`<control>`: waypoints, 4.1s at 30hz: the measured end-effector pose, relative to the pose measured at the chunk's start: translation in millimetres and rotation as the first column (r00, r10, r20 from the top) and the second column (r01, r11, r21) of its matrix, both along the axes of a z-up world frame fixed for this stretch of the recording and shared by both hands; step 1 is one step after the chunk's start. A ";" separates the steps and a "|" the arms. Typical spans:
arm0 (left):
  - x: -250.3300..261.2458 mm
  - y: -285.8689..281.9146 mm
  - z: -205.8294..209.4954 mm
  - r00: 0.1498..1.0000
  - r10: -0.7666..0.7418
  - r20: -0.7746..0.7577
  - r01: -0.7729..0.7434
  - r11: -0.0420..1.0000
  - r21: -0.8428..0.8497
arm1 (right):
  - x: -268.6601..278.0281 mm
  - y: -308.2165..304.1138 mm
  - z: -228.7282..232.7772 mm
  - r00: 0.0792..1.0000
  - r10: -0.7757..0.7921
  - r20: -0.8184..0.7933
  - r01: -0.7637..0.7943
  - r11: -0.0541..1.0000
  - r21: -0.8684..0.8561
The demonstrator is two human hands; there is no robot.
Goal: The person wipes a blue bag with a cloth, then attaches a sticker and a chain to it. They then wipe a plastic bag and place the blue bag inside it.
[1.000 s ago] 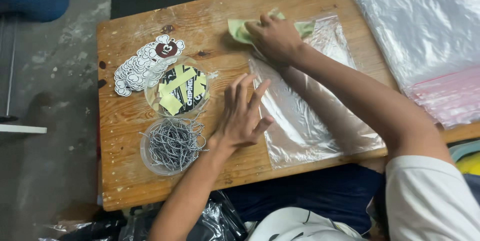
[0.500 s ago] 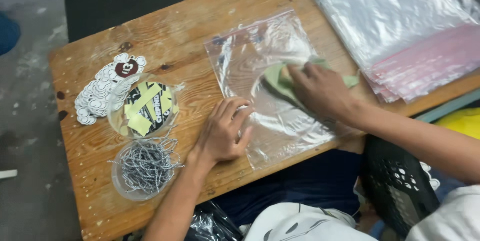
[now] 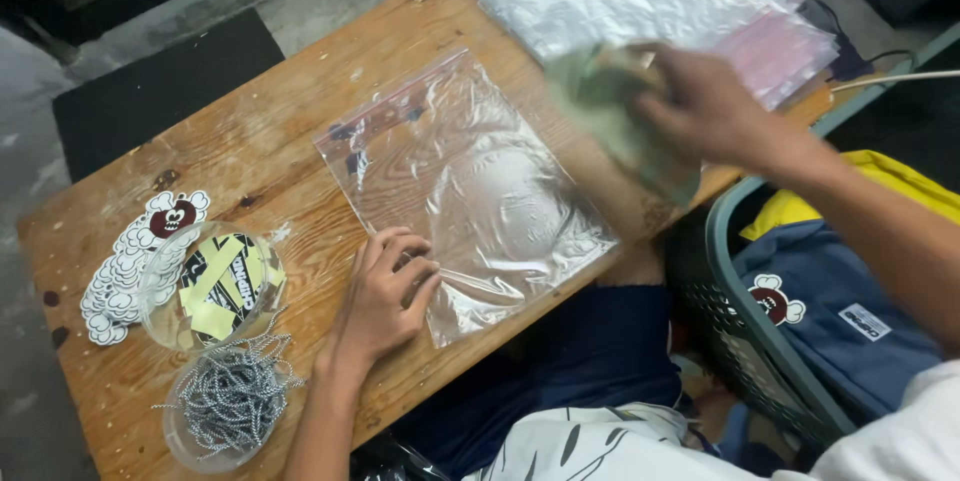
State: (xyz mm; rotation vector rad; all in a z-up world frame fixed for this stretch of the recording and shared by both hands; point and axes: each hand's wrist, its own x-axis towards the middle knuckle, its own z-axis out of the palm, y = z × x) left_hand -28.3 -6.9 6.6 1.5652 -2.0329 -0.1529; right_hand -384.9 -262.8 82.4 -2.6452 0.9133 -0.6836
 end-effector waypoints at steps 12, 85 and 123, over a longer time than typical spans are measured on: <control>-18.5 -12.2 129.6 0.208 0.113 -0.972 0.006 0.993 0.117 | 50.2 43.2 62.9 0.867 0.411 -0.281 -0.195 0.800 0.567; -390.6 -168.0 28.3 0.779 -0.627 0.009 0.497 0.626 0.601 | -310.0 186.4 -21.4 0.222 -0.660 -0.718 0.975 0.132 0.180; -120.5 -41.8 106.4 0.275 0.531 -0.801 -0.158 0.847 0.507 | -6.0 129.8 39.7 0.781 -0.623 0.047 -0.004 0.071 0.997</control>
